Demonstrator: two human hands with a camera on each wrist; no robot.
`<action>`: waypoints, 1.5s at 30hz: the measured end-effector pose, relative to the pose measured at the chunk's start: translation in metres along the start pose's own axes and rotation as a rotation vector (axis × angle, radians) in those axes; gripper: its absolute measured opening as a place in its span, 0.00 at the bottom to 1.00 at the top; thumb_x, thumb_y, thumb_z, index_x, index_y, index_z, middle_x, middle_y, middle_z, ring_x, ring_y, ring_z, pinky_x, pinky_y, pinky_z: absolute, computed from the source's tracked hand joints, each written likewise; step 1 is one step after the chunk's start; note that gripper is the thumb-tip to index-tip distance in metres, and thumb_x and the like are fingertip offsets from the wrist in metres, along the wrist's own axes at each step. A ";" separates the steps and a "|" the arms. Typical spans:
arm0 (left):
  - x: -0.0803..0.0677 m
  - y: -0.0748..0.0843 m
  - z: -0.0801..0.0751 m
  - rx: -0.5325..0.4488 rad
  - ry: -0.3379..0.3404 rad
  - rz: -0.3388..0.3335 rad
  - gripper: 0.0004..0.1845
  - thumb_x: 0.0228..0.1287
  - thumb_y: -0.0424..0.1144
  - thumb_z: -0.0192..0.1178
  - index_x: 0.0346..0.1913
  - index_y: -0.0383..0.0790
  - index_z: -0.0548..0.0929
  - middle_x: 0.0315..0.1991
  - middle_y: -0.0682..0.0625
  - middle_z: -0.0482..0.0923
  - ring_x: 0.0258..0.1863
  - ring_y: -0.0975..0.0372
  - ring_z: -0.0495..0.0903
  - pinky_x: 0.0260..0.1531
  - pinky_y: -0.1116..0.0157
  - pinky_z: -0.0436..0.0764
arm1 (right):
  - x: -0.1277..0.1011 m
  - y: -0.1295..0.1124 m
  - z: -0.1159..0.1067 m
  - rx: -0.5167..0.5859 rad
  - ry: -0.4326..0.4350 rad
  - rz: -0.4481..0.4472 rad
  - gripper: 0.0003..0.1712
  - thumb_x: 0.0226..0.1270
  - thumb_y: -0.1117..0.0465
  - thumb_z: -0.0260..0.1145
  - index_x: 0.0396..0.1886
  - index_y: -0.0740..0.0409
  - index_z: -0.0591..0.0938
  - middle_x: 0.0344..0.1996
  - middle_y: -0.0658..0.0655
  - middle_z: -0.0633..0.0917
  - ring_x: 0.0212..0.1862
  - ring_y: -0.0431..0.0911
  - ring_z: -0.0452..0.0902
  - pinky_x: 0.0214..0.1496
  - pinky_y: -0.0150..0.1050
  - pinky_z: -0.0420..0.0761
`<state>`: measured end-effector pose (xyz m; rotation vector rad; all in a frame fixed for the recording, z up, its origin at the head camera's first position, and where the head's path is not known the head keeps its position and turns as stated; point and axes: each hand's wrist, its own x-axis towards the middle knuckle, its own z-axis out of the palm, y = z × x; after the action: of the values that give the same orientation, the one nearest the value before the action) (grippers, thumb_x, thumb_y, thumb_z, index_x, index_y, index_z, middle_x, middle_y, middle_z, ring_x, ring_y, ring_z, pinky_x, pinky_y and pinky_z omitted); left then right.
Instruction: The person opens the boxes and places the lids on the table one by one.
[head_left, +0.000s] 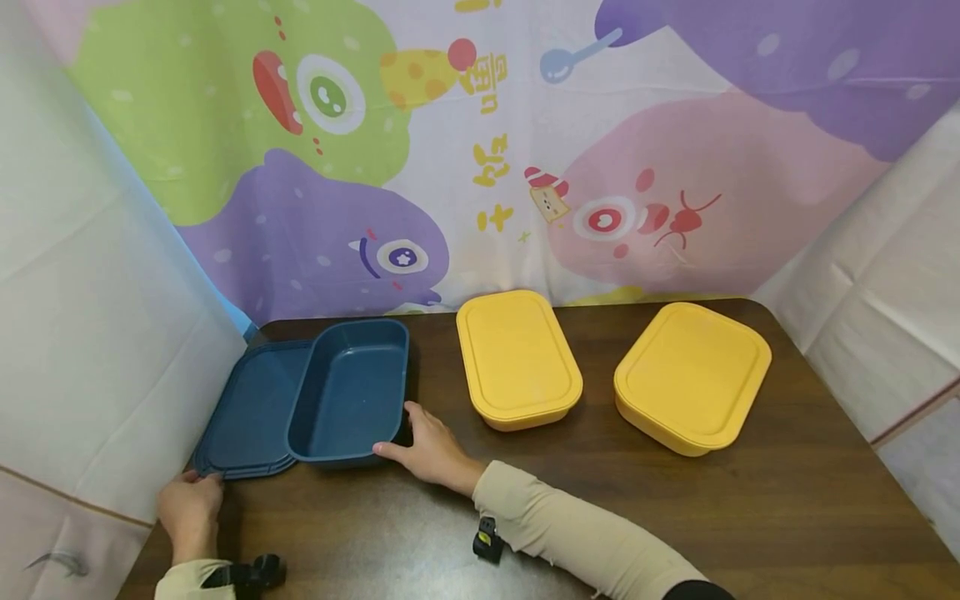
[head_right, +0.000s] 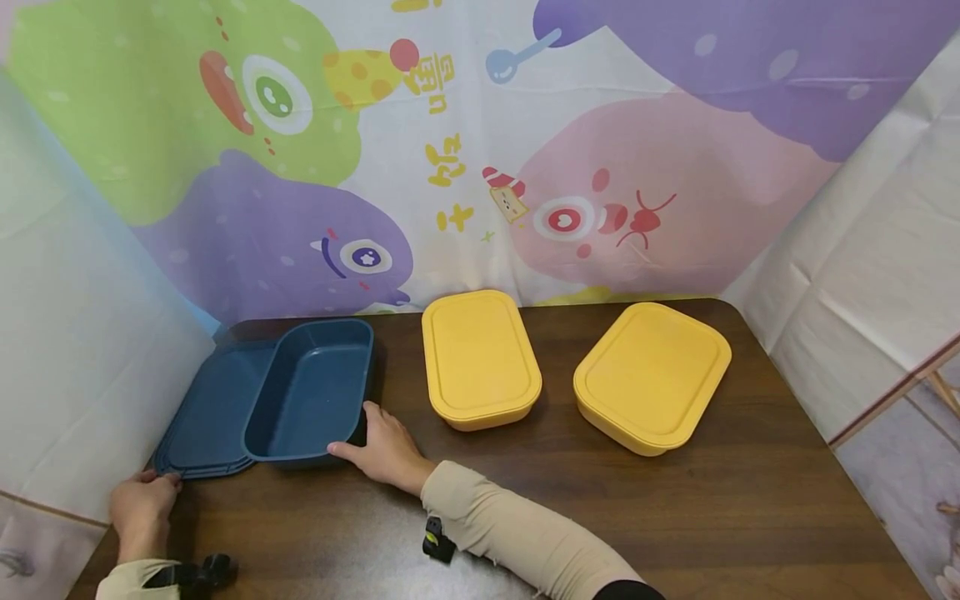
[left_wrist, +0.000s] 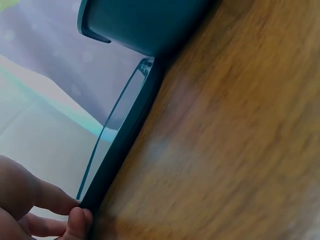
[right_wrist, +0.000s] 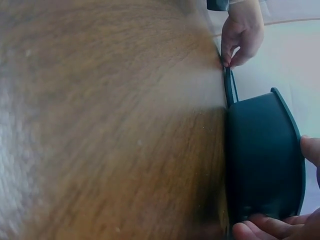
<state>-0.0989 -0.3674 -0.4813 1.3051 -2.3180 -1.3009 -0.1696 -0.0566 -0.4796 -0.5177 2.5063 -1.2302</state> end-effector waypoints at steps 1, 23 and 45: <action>0.000 0.001 -0.001 0.012 -0.014 -0.005 0.29 0.65 0.30 0.49 0.66 0.16 0.61 0.63 0.19 0.62 0.63 0.31 0.62 0.65 0.42 0.63 | 0.000 -0.001 0.000 -0.001 0.002 0.000 0.49 0.63 0.37 0.64 0.74 0.61 0.60 0.65 0.61 0.74 0.65 0.53 0.72 0.64 0.50 0.74; 0.006 0.007 -0.006 0.310 0.026 0.126 0.27 0.64 0.34 0.48 0.60 0.16 0.67 0.58 0.19 0.66 0.59 0.30 0.66 0.61 0.42 0.66 | 0.001 0.001 -0.008 -0.026 0.012 -0.051 0.45 0.63 0.40 0.65 0.71 0.62 0.65 0.59 0.61 0.79 0.60 0.52 0.75 0.62 0.47 0.75; -0.008 0.015 0.004 0.329 0.073 0.290 0.27 0.69 0.36 0.50 0.65 0.21 0.66 0.63 0.20 0.62 0.63 0.30 0.61 0.64 0.38 0.61 | -0.001 0.006 -0.017 -0.070 -0.008 -0.097 0.40 0.64 0.40 0.64 0.67 0.59 0.70 0.55 0.59 0.81 0.57 0.49 0.77 0.60 0.44 0.77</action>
<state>-0.1051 -0.3553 -0.4707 1.0209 -2.6245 -0.7961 -0.1771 -0.0413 -0.4744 -0.6674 2.5521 -1.1744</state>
